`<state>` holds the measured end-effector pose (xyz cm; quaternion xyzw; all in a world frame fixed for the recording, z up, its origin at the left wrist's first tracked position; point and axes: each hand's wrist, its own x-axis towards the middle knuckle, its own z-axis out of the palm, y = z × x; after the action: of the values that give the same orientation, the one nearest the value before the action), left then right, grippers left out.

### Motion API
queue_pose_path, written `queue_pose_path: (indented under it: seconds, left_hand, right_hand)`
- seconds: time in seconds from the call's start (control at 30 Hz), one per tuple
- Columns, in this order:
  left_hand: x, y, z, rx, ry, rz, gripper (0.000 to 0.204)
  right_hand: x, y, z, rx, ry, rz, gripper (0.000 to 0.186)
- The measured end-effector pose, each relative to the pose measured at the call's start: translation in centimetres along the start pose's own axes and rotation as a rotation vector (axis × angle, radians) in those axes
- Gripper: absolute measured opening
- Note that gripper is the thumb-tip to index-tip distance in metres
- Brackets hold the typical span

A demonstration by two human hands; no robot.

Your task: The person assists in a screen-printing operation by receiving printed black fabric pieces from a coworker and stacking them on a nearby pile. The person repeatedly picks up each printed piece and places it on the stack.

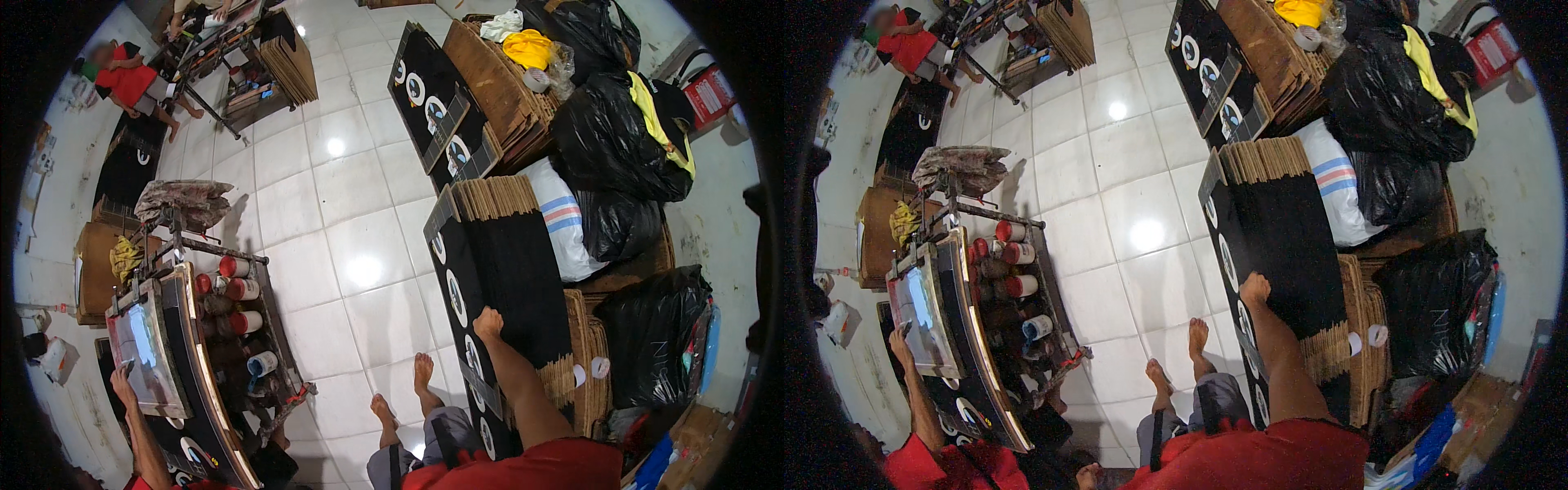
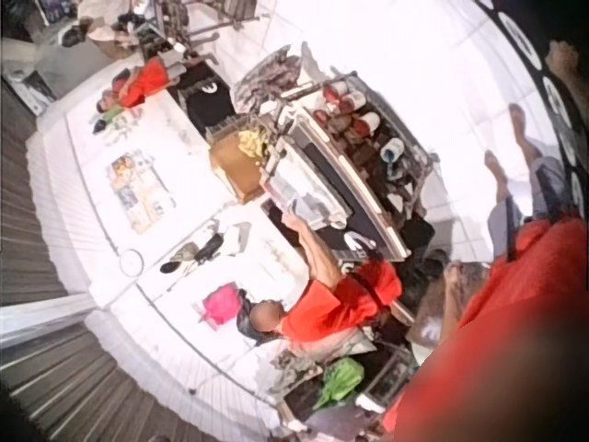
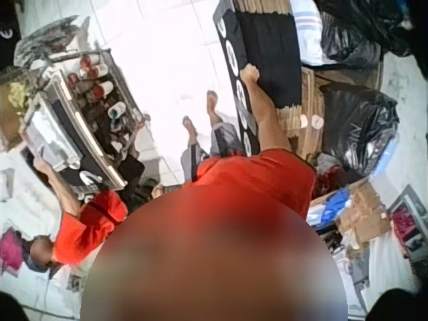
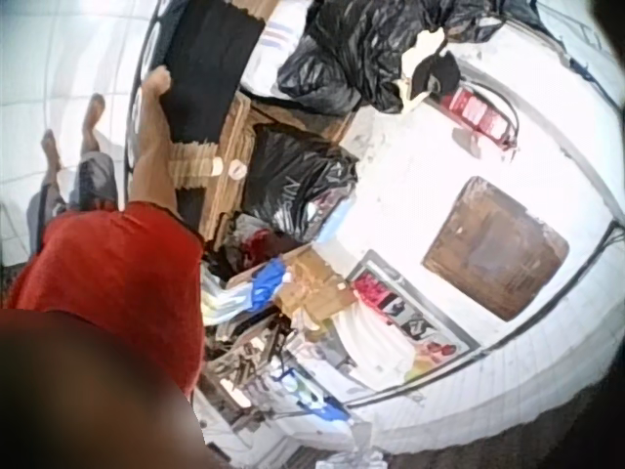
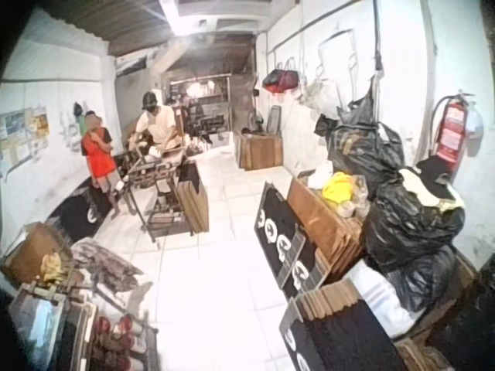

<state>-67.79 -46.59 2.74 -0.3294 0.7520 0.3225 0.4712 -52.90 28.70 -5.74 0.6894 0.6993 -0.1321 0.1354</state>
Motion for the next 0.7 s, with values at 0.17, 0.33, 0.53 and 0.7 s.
queue_pose_path:
  seconds: [0.17, 0.33, 0.53, 0.7]
  left_hand:
    - [1.9, 0.1, -1.0, -0.002, -0.009, 0.012, 0.017]
    - [3.3, 0.3, -1.8, -0.026, -0.056, 0.08, 0.019]
    - [5.6, 4.2, -0.6, 0.014, -0.151, 0.18, 0.021]
    - [8.3, 9.6, -0.6, 0.053, -0.281, 0.354, 0.016]
  right_hand:
    - [-0.1, -0.1, -0.3, 0.022, 0.005, 0.008, 0.025]
    - [-1.8, -0.7, -2.4, 0.059, 0.059, 0.009, 0.032]
    - [-10.1, -2.5, -4.2, 0.089, 0.214, -0.162, 0.032]
    - [-22.3, -1.4, -0.9, 0.174, -0.033, -0.141, 0.039]
